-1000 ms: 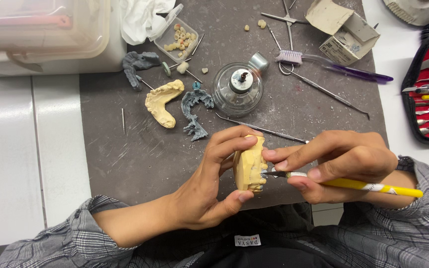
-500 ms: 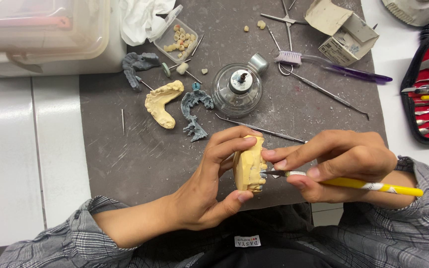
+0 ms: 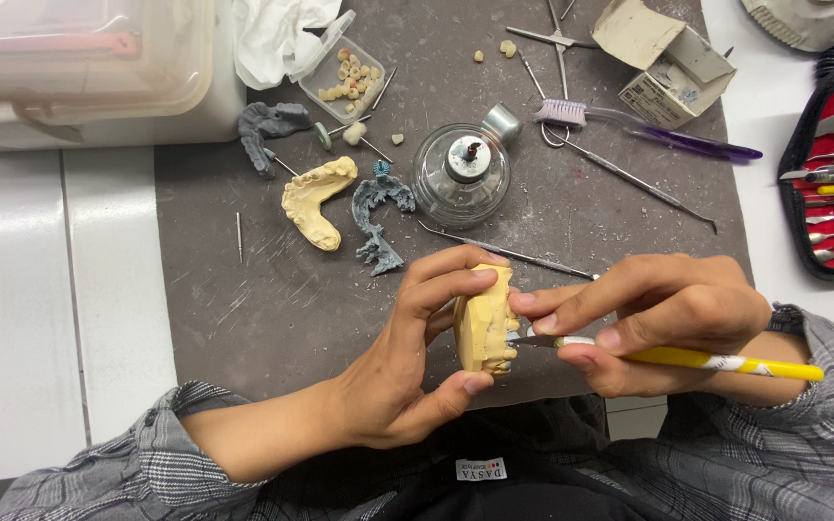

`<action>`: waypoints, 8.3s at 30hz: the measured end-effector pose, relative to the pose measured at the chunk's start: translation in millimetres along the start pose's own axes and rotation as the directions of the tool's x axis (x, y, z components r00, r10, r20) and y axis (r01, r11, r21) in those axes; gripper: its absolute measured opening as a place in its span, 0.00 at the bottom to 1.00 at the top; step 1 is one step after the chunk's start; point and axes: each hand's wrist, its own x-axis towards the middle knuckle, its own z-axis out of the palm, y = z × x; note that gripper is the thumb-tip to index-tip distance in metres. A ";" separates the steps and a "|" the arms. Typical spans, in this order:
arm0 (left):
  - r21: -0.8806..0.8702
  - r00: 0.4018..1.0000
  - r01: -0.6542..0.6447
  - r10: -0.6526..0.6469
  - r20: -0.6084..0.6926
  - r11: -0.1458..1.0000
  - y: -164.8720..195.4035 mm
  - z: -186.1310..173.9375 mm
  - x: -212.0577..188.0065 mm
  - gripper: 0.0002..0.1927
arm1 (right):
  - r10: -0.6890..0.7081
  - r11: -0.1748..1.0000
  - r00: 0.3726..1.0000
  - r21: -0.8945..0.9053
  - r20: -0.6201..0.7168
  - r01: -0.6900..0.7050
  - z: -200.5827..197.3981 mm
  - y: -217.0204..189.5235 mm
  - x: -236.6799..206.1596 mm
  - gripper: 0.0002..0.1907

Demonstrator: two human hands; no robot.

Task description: The person holds a yellow plaster dental model on the bench and uses a heated wax pencil and metal wax carving instruments to add and shape wax on the model's teeth. They periodically reheat the wax tool over a small burner and continue sculpting the wax pattern on the model.

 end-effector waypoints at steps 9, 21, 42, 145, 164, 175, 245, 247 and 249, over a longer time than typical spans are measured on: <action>0.119 1.000 -0.014 0.014 0.000 0.993 7.1 -1.7 6.4 0.33 | 0.090 0.995 0.996 -0.038 -0.004 -0.090 -4.3 -12.5 0.6 0.18; 0.262 0.998 -0.060 0.065 -0.012 0.963 13.7 -2.4 16.5 0.33 | 0.048 0.999 0.998 0.010 -0.038 -0.048 -9.7 -11.9 2.8 0.16; 0.020 1.000 -0.004 0.004 -0.009 1.000 9.8 3.5 11.1 0.32 | 0.018 0.999 0.999 -0.039 -0.038 -0.020 -7.7 -11.1 2.1 0.16; 0.534 0.979 0.116 -0.186 0.079 0.838 -63.0 -100.6 9.3 0.21 | 0.528 0.819 0.846 0.218 0.074 -0.530 11.7 107.2 9.8 0.12; 0.533 0.966 0.080 -0.197 0.167 0.843 -57.0 -101.1 17.6 0.21 | 0.961 0.266 0.209 -0.814 0.182 -0.516 -60.5 88.6 29.8 0.27; 0.554 0.984 0.162 -0.173 -0.033 0.817 -61.0 -91.9 13.4 0.09 | 0.787 0.289 0.617 -0.887 0.006 -0.360 -17.2 74.2 44.0 0.21; 0.821 0.993 -0.121 0.057 0.107 0.559 -46.3 -114.3 9.3 0.11 | 0.068 0.905 0.981 -0.403 -0.181 -0.137 1.6 126.9 20.1 0.12; 0.823 0.993 -0.119 0.048 0.111 0.555 -46.3 -114.6 9.4 0.12 | 0.075 0.903 0.982 -0.406 -0.176 -0.141 2.7 127.0 21.1 0.13; 0.825 0.993 -0.116 0.036 0.116 0.553 -46.0 -114.8 9.3 0.13 | 0.079 0.904 0.980 -0.402 -0.184 -0.148 3.0 126.3 21.8 0.13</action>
